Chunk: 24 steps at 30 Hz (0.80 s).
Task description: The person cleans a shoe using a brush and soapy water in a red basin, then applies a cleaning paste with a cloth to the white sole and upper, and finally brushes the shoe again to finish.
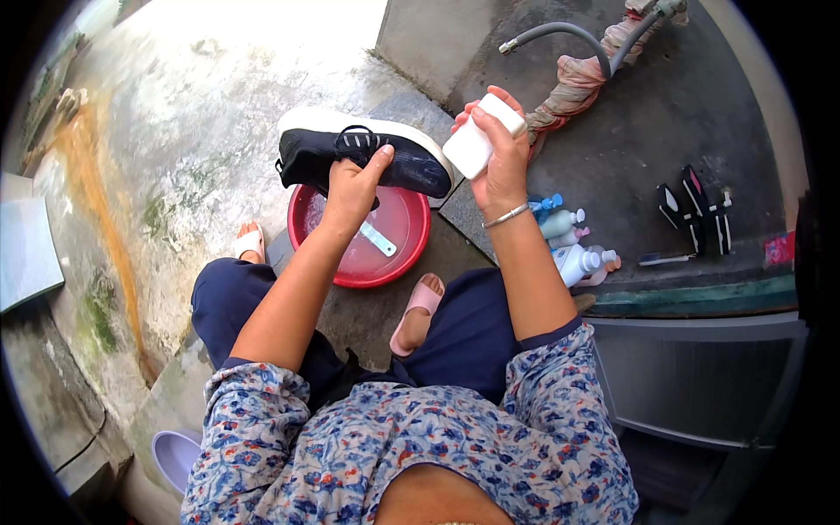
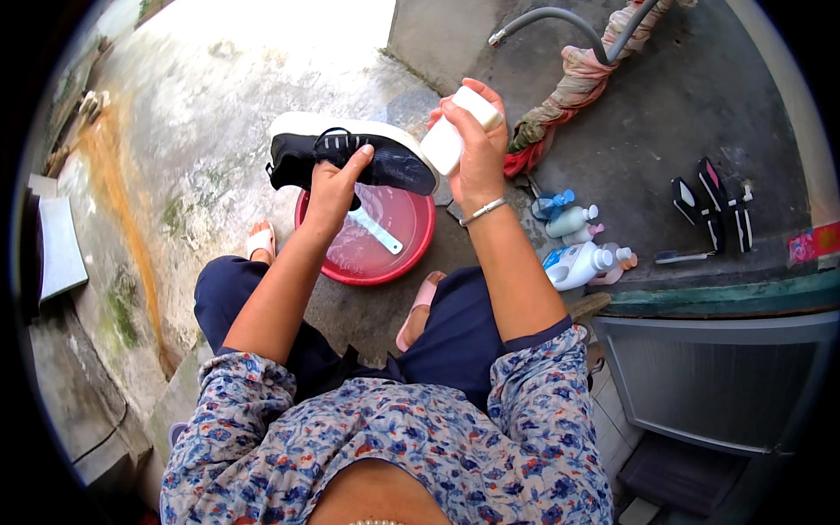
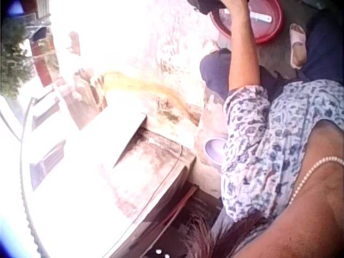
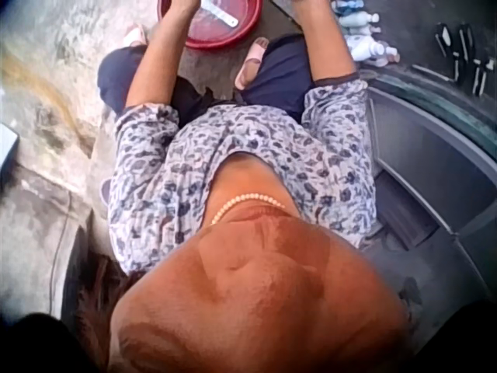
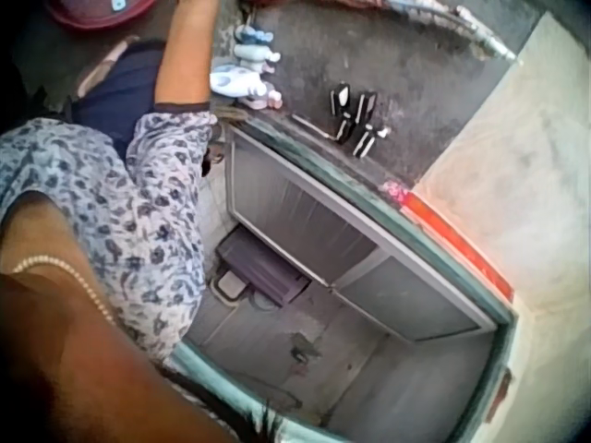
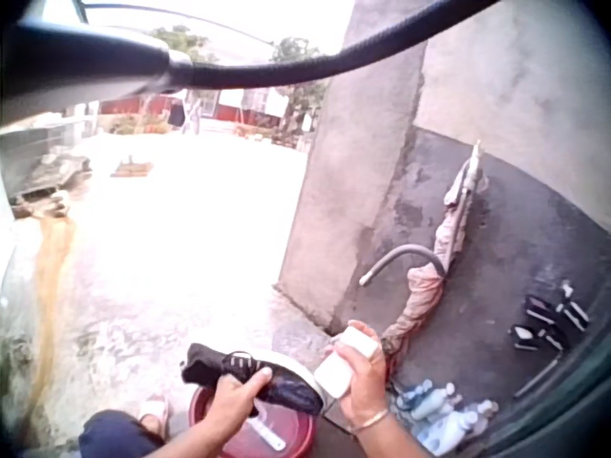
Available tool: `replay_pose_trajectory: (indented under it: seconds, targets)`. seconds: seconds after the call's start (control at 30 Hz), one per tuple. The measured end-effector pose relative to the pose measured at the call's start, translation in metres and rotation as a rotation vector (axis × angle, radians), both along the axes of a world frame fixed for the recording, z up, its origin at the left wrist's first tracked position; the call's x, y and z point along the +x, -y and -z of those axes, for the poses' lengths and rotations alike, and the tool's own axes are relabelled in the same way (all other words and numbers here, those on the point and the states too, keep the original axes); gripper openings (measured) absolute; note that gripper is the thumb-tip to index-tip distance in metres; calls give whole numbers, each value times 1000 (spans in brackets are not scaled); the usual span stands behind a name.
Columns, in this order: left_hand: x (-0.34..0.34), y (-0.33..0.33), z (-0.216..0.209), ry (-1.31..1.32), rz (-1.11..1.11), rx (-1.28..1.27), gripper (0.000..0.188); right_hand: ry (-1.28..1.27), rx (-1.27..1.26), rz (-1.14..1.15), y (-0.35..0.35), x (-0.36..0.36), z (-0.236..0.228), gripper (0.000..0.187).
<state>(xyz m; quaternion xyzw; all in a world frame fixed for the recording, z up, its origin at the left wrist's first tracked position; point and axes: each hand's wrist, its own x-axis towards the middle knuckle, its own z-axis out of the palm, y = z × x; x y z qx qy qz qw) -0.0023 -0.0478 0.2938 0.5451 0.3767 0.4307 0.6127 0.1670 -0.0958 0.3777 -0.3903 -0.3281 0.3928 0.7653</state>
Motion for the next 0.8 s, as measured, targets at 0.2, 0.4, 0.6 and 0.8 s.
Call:
replay_pose_trajectory:
  seconds: [0.2, 0.4, 0.6, 0.8]
  targets:
    - [12, 29, -11, 2, 146, -183, 24, 315, 180, 166, -19, -21, 18, 40]
    - [14, 33, 6, 117, 123, 35, 23, 588, 166, 18, -26, -48, 19, 45]
    - [18, 31, 18, 152, 30, 241, 24, 649, 203, 15, -20, -66, 28, 44]
    - [6, 29, 7, -31, 41, -154, 33, 616, 213, 186, -26, -36, 19, 42]
